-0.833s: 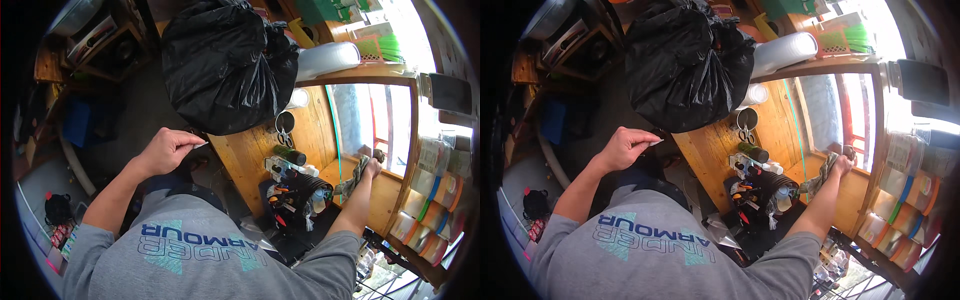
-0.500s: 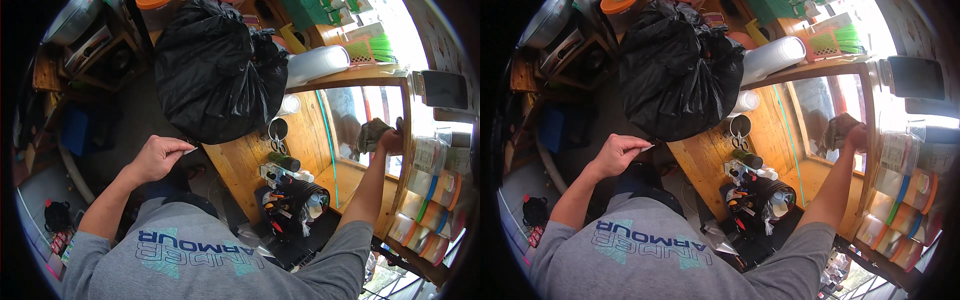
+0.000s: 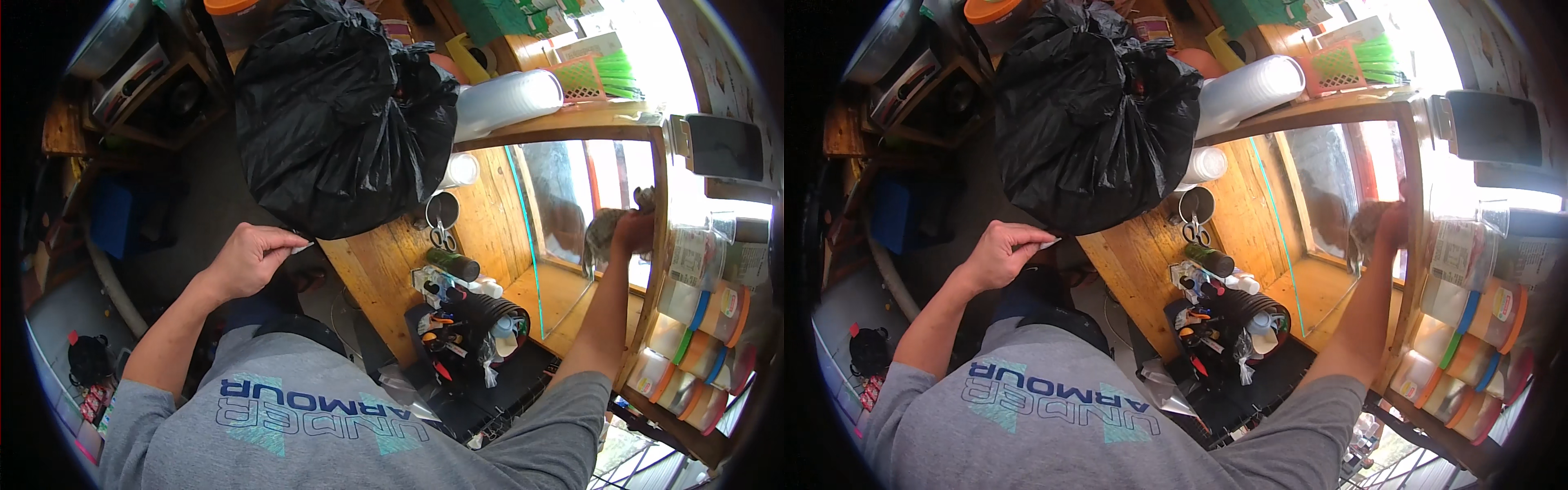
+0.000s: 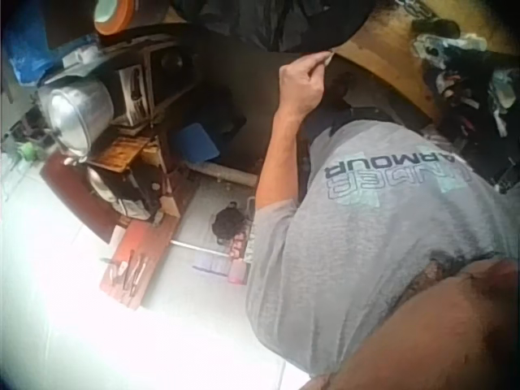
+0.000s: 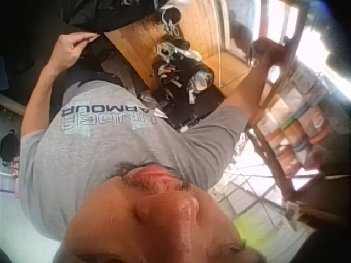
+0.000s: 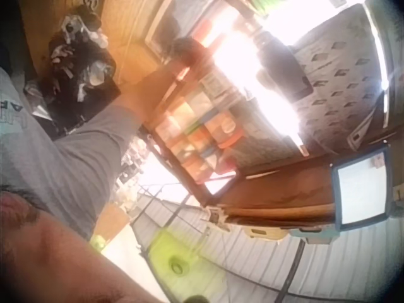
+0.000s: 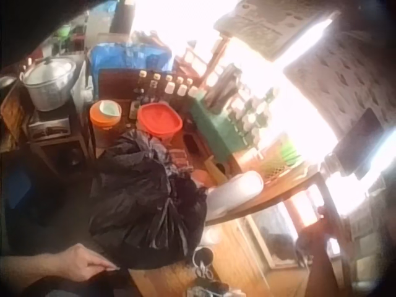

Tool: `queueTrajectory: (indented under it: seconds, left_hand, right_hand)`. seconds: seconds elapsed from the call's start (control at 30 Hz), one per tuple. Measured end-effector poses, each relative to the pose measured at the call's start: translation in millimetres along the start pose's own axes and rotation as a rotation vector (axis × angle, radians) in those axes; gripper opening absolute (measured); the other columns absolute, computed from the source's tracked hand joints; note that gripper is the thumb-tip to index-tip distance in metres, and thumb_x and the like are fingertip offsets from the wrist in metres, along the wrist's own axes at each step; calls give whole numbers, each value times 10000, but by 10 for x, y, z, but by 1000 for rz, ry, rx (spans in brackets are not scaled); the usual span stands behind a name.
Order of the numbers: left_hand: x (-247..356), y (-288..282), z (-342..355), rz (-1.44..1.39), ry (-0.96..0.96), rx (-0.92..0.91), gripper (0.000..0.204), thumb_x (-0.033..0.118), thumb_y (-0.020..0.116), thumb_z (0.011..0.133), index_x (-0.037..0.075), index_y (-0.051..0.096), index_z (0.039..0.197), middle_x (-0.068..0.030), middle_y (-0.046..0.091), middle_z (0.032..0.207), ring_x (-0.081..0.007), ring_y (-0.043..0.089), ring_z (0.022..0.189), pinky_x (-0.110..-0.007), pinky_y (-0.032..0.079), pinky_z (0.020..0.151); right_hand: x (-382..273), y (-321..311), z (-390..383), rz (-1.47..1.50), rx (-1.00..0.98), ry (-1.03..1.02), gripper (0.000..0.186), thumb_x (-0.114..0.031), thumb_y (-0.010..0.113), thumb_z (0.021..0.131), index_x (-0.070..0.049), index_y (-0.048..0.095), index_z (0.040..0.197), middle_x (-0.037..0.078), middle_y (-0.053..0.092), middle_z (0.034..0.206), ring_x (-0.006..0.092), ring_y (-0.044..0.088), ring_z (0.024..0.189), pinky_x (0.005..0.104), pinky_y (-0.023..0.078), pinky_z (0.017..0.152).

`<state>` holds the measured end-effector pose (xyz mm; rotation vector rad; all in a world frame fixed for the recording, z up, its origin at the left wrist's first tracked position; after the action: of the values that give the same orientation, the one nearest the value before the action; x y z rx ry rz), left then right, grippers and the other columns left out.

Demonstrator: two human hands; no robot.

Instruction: Cleaning the glass panes and interior surfaces of a wooden food display cabinet using a rag.

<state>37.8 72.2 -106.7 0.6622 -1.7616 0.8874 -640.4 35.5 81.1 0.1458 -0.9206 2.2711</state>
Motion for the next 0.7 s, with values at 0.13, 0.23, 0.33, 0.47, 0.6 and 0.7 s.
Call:
queueTrajectory:
  seconds: [0.13, 0.23, 0.33, 0.47, 0.6, 0.7]
  left_hand:
    - [143, 51, 83, 51, 35, -26, 208, -30, 610, 883, -6, 735, 1047, -161, 752, 969, -254, 736, 856, -295, 565, 770]
    - [162, 71, 42, 21, 90, 6, 210, -37, 615, 877, -6, 735, 1046, -158, 753, 964, -256, 735, 846, -293, 565, 767]
    - [200, 109, 10, 6, 105, -2, 211, -39, 619, 872, -4, 737, 1043, -158, 752, 965, -255, 735, 846, -290, 566, 770]
    - [327, 278, -27, 45, 119, -121, 178, -20, 643, 871, -7, 736, 1023, -156, 752, 980, -247, 741, 897, -287, 567, 802]
    - [645, 669, -4, 0, 255, -266, 189, -15, 655, 871, 9, 742, 1037, -154, 752, 963, -247, 741, 885, -301, 565, 784]
    - [955, 1007, 138, 3, 329, -379, 194, -15, 643, 879, 10, 744, 1044, -149, 753, 939, -216, 736, 843, -294, 557, 761]
  right_hand:
    - [-772, 133, -66, 11, -193, -301, 394, -111, 680, 799, -113, 600, 1184, 130, 673, 1039, 353, 664, 930, 483, 527, 816]
    - [-1003, -35, -389, 33, -298, -660, 237, -118, 606, 871, -118, 620, 1108, 101, 636, 1117, 300, 605, 1082, 426, 504, 915]
    - [-443, -8, -699, -16, -562, -277, 265, -207, 603, 890, -67, 619, 1114, 154, 644, 1139, 349, 613, 1108, 468, 504, 919]
    - [21, -252, -996, 94, -813, 187, 424, -321, 597, 881, 25, 653, 1118, 270, 670, 1106, 422, 634, 1061, 493, 491, 925]
    - [-128, -920, -1259, 453, -781, 317, 508, -356, 625, 840, 55, 689, 1131, 313, 684, 1041, 423, 664, 1020, 448, 500, 909]
    - [-649, -1699, -1120, 687, -839, 377, 531, -344, 654, 821, 84, 680, 1134, 297, 699, 1009, 374, 687, 997, 412, 508, 880]
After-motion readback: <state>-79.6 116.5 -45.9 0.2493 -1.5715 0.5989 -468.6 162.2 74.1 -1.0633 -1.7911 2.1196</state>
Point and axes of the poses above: each hand's wrist, its own z-axis towards the middle knuckle, its own y-axis out of the palm, x = y × z, the point moved 8 cm from there along z, towards the middle knuckle
